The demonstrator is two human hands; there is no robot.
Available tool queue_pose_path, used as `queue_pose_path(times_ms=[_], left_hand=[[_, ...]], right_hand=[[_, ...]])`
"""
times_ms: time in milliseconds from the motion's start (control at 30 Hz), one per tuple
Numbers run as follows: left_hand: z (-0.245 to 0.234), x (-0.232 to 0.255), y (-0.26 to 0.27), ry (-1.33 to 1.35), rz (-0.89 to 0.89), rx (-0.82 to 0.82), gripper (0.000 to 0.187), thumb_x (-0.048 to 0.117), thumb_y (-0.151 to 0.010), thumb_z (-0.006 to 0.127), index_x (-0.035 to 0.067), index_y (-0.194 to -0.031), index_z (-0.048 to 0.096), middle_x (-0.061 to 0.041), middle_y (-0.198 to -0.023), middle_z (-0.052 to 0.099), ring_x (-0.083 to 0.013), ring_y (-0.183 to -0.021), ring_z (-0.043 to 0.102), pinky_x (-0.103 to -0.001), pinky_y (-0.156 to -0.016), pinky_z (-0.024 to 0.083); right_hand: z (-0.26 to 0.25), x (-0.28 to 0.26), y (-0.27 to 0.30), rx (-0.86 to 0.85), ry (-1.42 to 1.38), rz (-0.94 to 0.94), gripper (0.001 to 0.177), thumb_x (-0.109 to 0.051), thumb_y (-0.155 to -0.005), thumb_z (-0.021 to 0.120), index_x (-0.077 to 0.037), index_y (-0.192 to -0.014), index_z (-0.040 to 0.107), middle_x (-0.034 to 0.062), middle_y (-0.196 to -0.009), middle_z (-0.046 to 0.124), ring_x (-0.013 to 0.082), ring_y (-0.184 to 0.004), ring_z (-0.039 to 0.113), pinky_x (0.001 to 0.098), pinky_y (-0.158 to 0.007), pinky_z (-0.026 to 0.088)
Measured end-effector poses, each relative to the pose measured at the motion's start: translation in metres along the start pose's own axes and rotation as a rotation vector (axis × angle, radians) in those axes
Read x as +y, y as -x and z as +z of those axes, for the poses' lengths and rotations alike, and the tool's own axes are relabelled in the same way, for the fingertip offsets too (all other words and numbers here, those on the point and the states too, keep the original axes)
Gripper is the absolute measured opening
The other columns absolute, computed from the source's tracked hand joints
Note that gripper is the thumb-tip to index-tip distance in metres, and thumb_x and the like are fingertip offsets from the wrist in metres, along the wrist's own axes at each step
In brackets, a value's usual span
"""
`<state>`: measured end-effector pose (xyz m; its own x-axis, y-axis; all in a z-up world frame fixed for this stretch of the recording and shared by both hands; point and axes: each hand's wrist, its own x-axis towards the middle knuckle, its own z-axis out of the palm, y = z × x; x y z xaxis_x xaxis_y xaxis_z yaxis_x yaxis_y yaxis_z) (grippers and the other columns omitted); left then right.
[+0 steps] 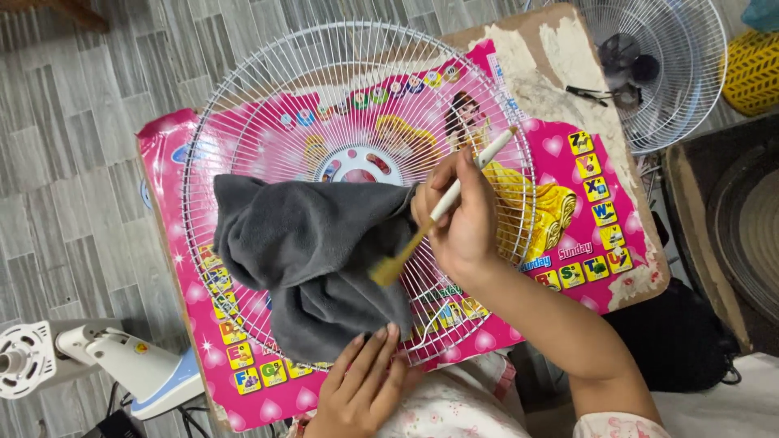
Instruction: Cleaning a fan grill using a brush and a cloth
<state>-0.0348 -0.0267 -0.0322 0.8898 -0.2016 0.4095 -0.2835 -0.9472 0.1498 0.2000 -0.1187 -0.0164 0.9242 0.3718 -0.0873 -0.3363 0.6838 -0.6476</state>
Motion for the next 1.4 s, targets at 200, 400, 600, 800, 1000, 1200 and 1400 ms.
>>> queue_pose_path(times_ms=[200, 400, 600, 800, 1000, 1200, 1400], left_hand=[[0.003, -0.003, -0.018, 0.167, -0.066, 0.111, 0.031, 0.025, -0.090, 0.082, 0.006, -0.112, 0.072, -0.011, -0.119, 0.076, -0.0207, -0.110, 0.072, -0.038, -0.099, 0.054], [-0.005, -0.011, -0.014, 0.210, 0.062, 0.096, 0.013, 0.016, -0.092, 0.073, 0.005, -0.099, 0.071, -0.008, -0.109, 0.077, -0.0176, -0.095, 0.072, -0.034, -0.090, 0.056], [-0.026, -0.062, 0.006, 0.357, 0.125, 0.038, 0.018, 0.016, -0.087, 0.077, 0.014, -0.078, 0.061, 0.001, -0.086, 0.072, -0.0163, -0.082, 0.071, -0.031, -0.075, 0.055], [-0.044, -0.050, 0.016, 0.400, -0.614, 0.200, 0.035, 0.004, -0.069, 0.086, 0.009, -0.061, 0.053, -0.008, -0.084, 0.078, -0.0180, -0.079, 0.076, -0.027, -0.068, 0.060], [-0.036, -0.040, -0.032, 0.333, -0.713, 0.329, 0.021, -0.004, -0.076, 0.083, 0.001, -0.081, 0.063, -0.010, -0.094, 0.079, -0.0156, -0.076, 0.073, -0.026, -0.066, 0.056], [-0.034, -0.046, -0.031, 0.184, -0.374, 0.121, 0.032, -0.006, -0.083, 0.070, -0.006, -0.115, 0.065, -0.014, -0.121, 0.073, -0.0286, -0.102, 0.071, -0.038, -0.085, 0.055], [-0.029, -0.027, 0.006, 0.090, -0.293, 0.085, 0.023, 0.006, -0.090, 0.072, -0.004, -0.110, 0.064, -0.019, -0.127, 0.071, -0.0304, -0.122, 0.069, -0.045, -0.107, 0.053]], right_hand=[[-0.003, 0.001, -0.002, 0.018, -0.075, 0.009, 0.039, -0.041, -0.106, 0.044, -0.013, -0.081, 0.053, -0.0043, -0.050, 0.033, 0.0080, -0.038, 0.027, 0.0268, -0.040, 0.022], [-0.003, -0.001, 0.002, 0.019, -0.068, 0.026, 0.037, -0.039, -0.106, 0.046, -0.012, -0.081, 0.052, -0.0036, -0.051, 0.034, 0.0085, -0.040, 0.030, 0.0266, -0.042, 0.024], [-0.006, -0.014, 0.009, -0.005, -0.184, 0.271, 0.032, -0.029, -0.108, 0.046, -0.010, -0.084, 0.057, -0.0027, -0.053, 0.042, 0.0092, -0.040, 0.037, 0.0258, -0.041, 0.028], [-0.008, -0.006, 0.001, -0.003, -0.047, 0.040, 0.036, -0.038, -0.106, 0.048, -0.012, -0.082, 0.055, -0.0022, -0.054, 0.042, 0.0082, -0.042, 0.034, 0.0258, -0.043, 0.030], [-0.010, 0.006, 0.004, -0.116, 0.263, -0.143, 0.038, -0.043, -0.106, 0.048, -0.013, -0.084, 0.052, -0.0018, -0.055, 0.041, 0.0104, -0.043, 0.039, 0.0248, -0.042, 0.034], [-0.008, 0.003, 0.001, -0.071, 0.172, -0.129, 0.036, -0.042, -0.107, 0.045, -0.014, -0.086, 0.054, -0.0039, -0.054, 0.035, 0.0090, -0.044, 0.033, 0.0269, -0.045, 0.032], [-0.009, 0.005, 0.002, -0.064, 0.196, -0.136, 0.039, -0.046, -0.105, 0.048, -0.013, -0.084, 0.053, -0.0030, -0.052, 0.036, 0.0087, -0.043, 0.032, 0.0262, -0.043, 0.031]])
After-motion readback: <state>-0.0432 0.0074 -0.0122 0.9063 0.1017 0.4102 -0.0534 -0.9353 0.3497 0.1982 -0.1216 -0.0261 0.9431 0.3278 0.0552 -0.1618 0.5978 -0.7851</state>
